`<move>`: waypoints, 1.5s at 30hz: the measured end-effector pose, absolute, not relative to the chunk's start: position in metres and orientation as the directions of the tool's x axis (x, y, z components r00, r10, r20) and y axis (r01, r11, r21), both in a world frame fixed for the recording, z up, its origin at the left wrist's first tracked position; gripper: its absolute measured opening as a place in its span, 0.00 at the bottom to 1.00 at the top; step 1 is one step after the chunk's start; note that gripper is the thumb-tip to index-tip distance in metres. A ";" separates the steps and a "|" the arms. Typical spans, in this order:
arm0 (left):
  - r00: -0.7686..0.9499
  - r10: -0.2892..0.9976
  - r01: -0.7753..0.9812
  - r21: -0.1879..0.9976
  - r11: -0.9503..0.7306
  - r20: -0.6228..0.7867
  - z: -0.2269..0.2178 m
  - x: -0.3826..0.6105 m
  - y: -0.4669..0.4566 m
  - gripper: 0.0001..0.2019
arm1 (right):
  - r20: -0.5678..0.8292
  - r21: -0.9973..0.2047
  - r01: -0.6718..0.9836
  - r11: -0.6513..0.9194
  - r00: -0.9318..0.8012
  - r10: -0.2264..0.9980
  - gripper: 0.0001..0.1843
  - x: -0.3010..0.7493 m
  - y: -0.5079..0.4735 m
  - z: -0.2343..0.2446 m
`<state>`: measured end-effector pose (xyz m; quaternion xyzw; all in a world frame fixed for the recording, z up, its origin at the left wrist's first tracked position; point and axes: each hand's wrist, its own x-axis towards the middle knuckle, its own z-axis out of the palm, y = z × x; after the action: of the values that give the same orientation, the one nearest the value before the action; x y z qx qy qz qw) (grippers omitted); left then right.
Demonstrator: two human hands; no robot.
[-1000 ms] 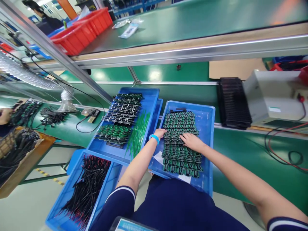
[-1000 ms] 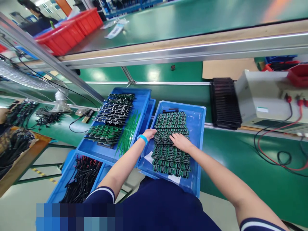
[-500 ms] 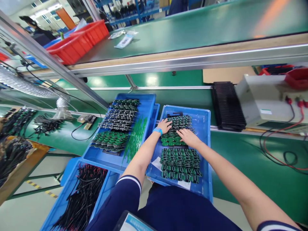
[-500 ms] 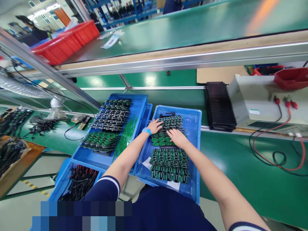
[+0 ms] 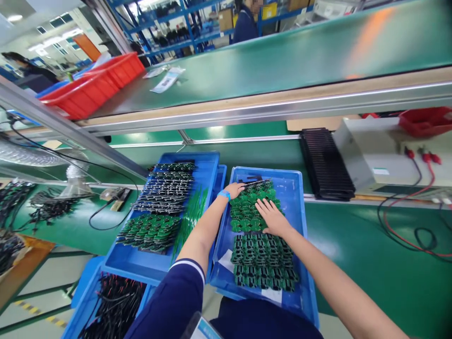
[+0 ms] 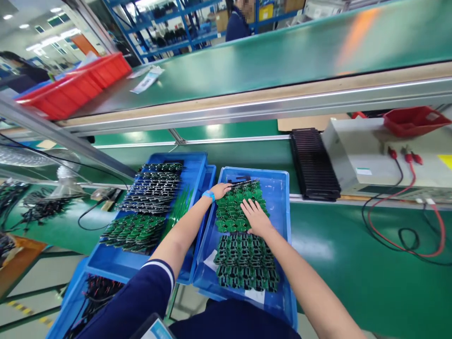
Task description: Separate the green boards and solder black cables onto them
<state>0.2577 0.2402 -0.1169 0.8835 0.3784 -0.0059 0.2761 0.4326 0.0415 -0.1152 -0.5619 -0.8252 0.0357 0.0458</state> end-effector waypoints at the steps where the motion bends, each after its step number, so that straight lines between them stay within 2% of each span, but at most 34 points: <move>1: 0.717 0.662 0.668 0.490 -0.560 -0.220 -0.119 0.256 0.239 0.15 | 0.032 -0.119 0.921 0.370 -0.369 0.929 0.28 0.433 0.041 -0.116; 14: 0.650 0.751 0.659 0.580 -0.479 -0.118 -0.123 0.256 0.237 0.16 | 0.055 -0.136 0.915 0.380 -0.376 0.925 0.28 0.430 0.022 -0.119; 21: 0.597 0.784 0.675 0.635 -0.375 -0.171 -0.114 0.263 0.238 0.16 | 0.045 -0.121 0.944 0.308 -0.305 0.951 0.23 0.419 0.018 -0.114; 26: 0.565 0.800 0.688 0.651 -0.322 -0.202 -0.108 0.263 0.235 0.16 | -0.035 -0.127 0.938 0.322 -0.328 0.944 0.18 0.419 0.017 -0.107; 30: 0.533 0.823 0.703 0.644 -0.303 -0.195 -0.097 0.257 0.235 0.16 | -0.124 -0.139 0.929 0.342 -0.359 0.925 0.18 0.420 0.020 -0.102; 36: 0.519 0.844 0.702 0.630 -0.331 -0.135 -0.054 0.240 0.222 0.15 | -0.273 -0.116 0.942 0.316 -0.336 0.901 0.18 0.411 0.035 -0.100; 40: 0.530 0.848 0.644 0.658 -0.390 -0.016 -0.004 0.207 0.178 0.16 | -0.347 -0.116 0.937 0.331 -0.350 0.870 0.17 0.409 0.039 -0.098; 45: 0.377 0.918 0.625 0.697 -0.351 0.125 0.040 0.129 0.087 0.16 | -0.348 -0.114 0.927 0.356 -0.373 0.860 0.18 0.409 0.033 -0.091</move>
<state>0.1288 0.0866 0.0402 0.7801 0.4945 0.2590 0.2824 0.4088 0.0329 -0.0906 -0.5480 -0.8154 0.1470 -0.1144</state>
